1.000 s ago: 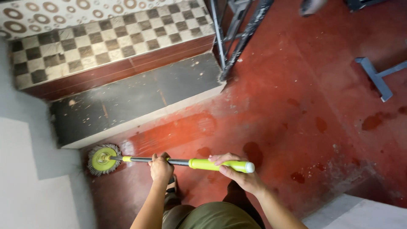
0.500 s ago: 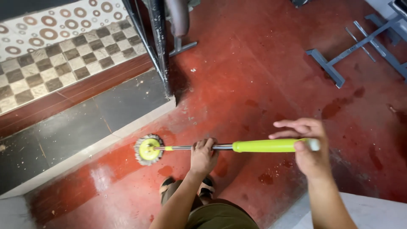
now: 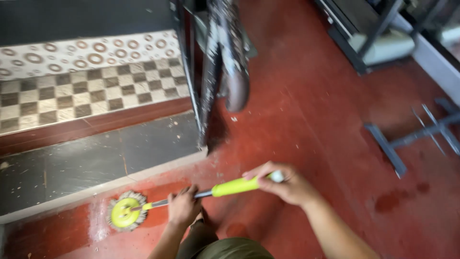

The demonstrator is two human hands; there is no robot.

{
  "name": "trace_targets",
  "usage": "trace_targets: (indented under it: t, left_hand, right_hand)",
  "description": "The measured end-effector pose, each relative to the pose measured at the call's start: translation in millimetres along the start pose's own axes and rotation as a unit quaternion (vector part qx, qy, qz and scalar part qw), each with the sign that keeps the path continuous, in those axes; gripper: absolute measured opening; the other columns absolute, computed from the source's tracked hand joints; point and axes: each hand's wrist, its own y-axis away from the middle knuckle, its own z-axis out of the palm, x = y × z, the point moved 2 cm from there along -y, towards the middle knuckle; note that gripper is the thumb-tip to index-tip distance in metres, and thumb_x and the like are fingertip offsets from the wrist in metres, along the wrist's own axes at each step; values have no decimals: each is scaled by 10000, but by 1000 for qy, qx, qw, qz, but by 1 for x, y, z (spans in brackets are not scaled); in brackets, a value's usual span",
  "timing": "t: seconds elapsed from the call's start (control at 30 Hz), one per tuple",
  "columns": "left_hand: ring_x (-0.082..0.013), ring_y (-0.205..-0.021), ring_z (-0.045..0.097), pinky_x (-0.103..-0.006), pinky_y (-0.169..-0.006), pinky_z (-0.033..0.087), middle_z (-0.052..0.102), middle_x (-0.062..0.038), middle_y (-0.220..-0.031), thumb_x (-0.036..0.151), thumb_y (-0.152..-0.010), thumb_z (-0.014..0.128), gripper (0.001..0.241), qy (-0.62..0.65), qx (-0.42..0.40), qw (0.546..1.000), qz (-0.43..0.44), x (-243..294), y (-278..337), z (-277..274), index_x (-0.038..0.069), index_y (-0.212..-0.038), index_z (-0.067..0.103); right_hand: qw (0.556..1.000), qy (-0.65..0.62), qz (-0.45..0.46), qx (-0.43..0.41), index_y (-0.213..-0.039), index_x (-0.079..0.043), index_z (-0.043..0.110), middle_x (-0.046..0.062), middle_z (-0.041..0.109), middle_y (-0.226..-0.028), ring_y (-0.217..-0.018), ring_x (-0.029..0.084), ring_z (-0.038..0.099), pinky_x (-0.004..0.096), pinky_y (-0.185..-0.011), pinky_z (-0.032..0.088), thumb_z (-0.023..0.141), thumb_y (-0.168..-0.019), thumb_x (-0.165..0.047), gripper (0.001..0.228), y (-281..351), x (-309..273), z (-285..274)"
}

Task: Mopping the tiled stairs and floor area in a gym environment.

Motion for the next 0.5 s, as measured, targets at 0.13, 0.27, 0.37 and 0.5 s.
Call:
trace_targets:
  t: [0.13,0.27,0.37,0.5]
  left_hand:
    - [-75,-1038,661,-415,-973,431,699,154,-1018,430,-956,569,126,-72,-51,969,-231,-99,-8,-12,325,-1023,584]
    - [-234,-1370,446,-595,-967,406,565,36,-1389,468,-880,646,431,-89,-13,886,-455,-181,11,8,408,-1304,597]
    - [-224,-1284,571,-570,-964,476,561,81,-1404,197,-754,704,624,-100,151,927,-330,-137,5,-15,363,-1340,566]
    - [-214,-1210,628,-456,-1078,403,726,45,-1194,103,-622,778,589,-9,344,912,-222,-32,28,-75,202,-1193,673]
  right_hand:
    - [987,-10,38,-154,-1017,-99,706,170,682,-1380,-1245,267,664,368,-1016,509,701,-930,-116,89,-81,37,59]
    - [937,172,-93,-289,-1063,-148,718,40,660,-1248,-1038,211,670,356,-902,551,822,-835,-260,275,-131,71,113]
    - [897,196,-186,-350,-1081,-111,707,26,635,-995,-757,180,622,335,-715,540,775,-899,-301,273,-150,87,139]
    - [848,199,-281,-404,-997,-116,731,35,678,-962,-688,204,658,345,-637,550,773,-858,-281,220,-163,77,143]
